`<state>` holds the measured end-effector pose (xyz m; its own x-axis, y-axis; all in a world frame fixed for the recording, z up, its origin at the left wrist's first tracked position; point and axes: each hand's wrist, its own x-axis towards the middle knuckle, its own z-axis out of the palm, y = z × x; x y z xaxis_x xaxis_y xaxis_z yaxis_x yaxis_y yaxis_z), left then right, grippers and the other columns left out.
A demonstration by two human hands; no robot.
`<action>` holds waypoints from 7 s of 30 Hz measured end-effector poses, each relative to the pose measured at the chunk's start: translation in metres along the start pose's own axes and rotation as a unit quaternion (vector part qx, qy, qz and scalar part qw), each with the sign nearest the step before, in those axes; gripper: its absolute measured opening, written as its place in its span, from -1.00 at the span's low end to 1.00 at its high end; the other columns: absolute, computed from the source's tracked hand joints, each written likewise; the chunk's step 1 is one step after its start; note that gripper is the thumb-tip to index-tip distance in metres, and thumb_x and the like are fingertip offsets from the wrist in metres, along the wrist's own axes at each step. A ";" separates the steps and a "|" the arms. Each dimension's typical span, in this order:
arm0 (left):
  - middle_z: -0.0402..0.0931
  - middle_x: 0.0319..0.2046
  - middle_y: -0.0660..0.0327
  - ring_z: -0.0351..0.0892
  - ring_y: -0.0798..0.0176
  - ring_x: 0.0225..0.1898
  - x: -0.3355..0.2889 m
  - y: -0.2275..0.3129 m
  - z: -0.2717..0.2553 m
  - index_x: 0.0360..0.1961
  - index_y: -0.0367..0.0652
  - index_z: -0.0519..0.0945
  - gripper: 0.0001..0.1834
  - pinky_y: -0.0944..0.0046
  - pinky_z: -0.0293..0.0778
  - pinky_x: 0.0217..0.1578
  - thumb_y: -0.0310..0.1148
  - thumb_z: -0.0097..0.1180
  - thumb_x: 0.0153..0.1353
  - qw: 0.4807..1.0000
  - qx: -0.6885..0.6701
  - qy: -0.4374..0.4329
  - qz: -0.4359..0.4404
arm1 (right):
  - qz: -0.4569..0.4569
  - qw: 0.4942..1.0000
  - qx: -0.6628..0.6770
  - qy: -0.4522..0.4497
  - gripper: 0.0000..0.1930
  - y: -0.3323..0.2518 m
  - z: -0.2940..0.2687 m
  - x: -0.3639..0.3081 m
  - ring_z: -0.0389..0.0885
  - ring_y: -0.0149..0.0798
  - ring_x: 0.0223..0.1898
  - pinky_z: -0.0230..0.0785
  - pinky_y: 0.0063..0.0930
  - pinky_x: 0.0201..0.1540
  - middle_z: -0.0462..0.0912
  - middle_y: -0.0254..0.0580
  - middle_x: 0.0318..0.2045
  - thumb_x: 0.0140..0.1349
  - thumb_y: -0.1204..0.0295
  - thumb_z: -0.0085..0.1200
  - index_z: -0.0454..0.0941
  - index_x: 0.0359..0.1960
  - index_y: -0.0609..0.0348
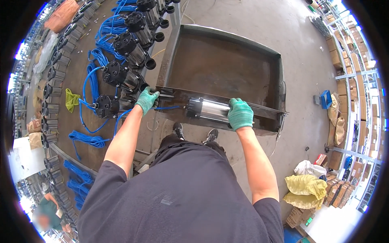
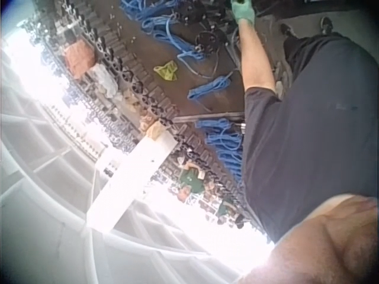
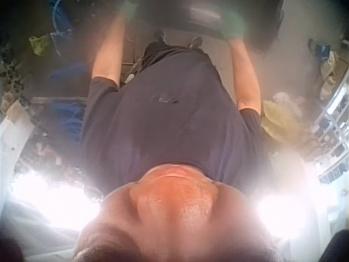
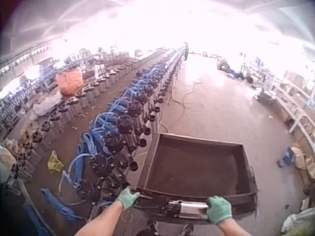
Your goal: The person places a water pump into a tub of water, holds it submerged while it is connected to a power cord, then removes the pump and places it on a rack with other pumps.
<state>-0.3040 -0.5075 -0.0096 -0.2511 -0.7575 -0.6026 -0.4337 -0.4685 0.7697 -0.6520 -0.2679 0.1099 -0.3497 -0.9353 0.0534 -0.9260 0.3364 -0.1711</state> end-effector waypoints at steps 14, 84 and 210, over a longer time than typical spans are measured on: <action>0.48 -0.48 0.47 0.34 0.60 -0.50 -0.089 -0.019 -0.011 0.09 -0.06 0.67 -0.80 0.49 0.28 -0.50 -0.32 0.11 0.57 0.981 -0.105 -0.043 0.157 | -0.037 0.998 0.030 0.039 -0.94 0.005 0.003 -0.005 0.69 0.03 -0.21 0.57 -0.08 -0.15 0.66 -0.13 -0.32 0.15 0.51 0.19 0.63 -0.34 0.05; 0.64 -0.05 0.36 0.66 0.37 -0.16 -0.067 0.004 0.017 0.45 -0.13 0.40 -0.38 0.32 0.60 -0.16 -0.28 0.28 0.43 0.949 -0.107 -0.293 0.043 | -0.018 0.999 0.022 0.037 -0.96 0.005 0.003 -0.006 0.70 0.03 -0.21 0.58 -0.08 -0.17 0.67 -0.14 -0.31 0.19 0.47 0.21 0.63 -0.33 0.05; 0.66 -0.42 -0.03 0.67 -0.23 -0.31 -0.050 0.001 0.027 -0.38 -0.11 0.65 -0.78 -0.14 0.55 -0.31 -0.25 0.44 0.10 0.789 0.443 0.027 0.425 | 0.041 0.999 0.021 -0.024 -0.91 -0.007 -0.014 -0.005 0.74 -0.01 -0.11 0.64 -0.10 -0.10 0.70 -0.14 -0.22 0.21 0.45 0.11 0.65 -0.28 0.05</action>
<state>-0.3152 -0.4574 0.0155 -0.7495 -0.6572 0.0799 -0.5697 0.7017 0.4280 -0.6460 -0.2644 0.1247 -0.4163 -0.9092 -0.0090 -0.8874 0.4085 -0.2138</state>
